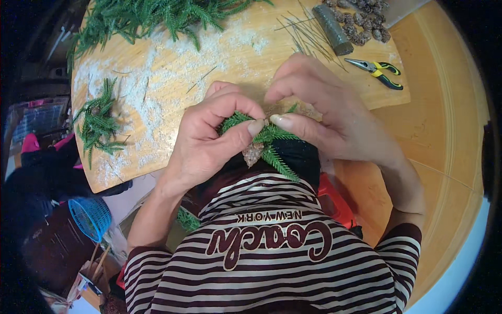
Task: Assembling decorative pine sprigs with small pinecones using wire and pliers.
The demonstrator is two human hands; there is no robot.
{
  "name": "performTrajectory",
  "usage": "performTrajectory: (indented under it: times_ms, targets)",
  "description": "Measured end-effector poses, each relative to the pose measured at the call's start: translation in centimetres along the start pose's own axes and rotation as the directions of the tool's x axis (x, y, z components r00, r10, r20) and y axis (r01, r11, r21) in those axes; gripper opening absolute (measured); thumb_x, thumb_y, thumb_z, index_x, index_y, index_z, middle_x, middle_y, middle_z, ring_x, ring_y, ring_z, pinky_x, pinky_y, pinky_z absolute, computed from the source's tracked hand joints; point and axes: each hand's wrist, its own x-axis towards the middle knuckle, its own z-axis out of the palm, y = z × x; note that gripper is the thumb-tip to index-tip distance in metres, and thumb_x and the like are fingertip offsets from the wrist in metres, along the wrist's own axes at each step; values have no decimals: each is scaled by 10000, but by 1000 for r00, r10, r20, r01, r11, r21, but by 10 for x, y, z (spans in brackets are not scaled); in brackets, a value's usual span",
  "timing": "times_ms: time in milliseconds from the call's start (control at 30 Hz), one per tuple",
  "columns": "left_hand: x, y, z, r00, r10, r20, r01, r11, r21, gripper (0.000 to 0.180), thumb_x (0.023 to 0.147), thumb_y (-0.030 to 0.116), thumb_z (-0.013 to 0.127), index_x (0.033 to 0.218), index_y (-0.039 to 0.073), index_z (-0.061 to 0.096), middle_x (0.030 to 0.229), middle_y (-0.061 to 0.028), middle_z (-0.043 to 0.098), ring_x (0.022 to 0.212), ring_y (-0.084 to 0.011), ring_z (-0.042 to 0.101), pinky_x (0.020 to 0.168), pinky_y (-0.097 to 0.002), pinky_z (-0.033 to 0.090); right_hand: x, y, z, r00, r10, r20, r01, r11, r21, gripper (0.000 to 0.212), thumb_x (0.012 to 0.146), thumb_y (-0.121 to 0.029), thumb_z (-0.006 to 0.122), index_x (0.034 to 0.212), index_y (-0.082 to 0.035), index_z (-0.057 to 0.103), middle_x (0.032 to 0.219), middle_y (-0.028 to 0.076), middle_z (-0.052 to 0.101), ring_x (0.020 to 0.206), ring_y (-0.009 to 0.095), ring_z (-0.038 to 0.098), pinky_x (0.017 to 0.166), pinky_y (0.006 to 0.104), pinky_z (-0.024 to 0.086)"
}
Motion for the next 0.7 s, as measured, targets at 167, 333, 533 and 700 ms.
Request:
performTrajectory:
  times_ms: [167,333,533,700]
  targets:
    - [0,1,3,1000,-8,4,8,1000,12,92,772,26,643,862,24,624,811,-38,557,841,-175,457,769,-276,366,2,0,0,994,-20,111,8,995,100,103,789,-38,607,855,-37,529,796,69,494,766,246,497,697,338,400]
    - [3,9,14,993,-112,-47,114,993,19,64,794,23,626,857,19,619,795,-41,548,802,-146,472,721,-259,377,-6,-5,-2,1000,-7,21,7,1000,-5,127,760,-8,620,823,-37,514,779,84,484,744,267,489,674,357,400]
    - [7,15,19,935,-347,-79,326,924,-198,41,827,40,617,861,16,614,780,-22,554,709,-75,488,626,-214,385,-8,-7,-2,999,-8,-38,5,996,-92,146,744,16,624,813,-36,505,777,92,487,731,264,491,653,355,400]
    - [9,18,21,936,-352,-15,334,900,-279,43,850,60,601,858,18,605,736,16,559,634,-30,484,542,-184,373,-11,-5,-5,996,91,8,-91,995,46,122,763,21,612,821,-24,515,766,85,480,709,238,489,633,318,394]
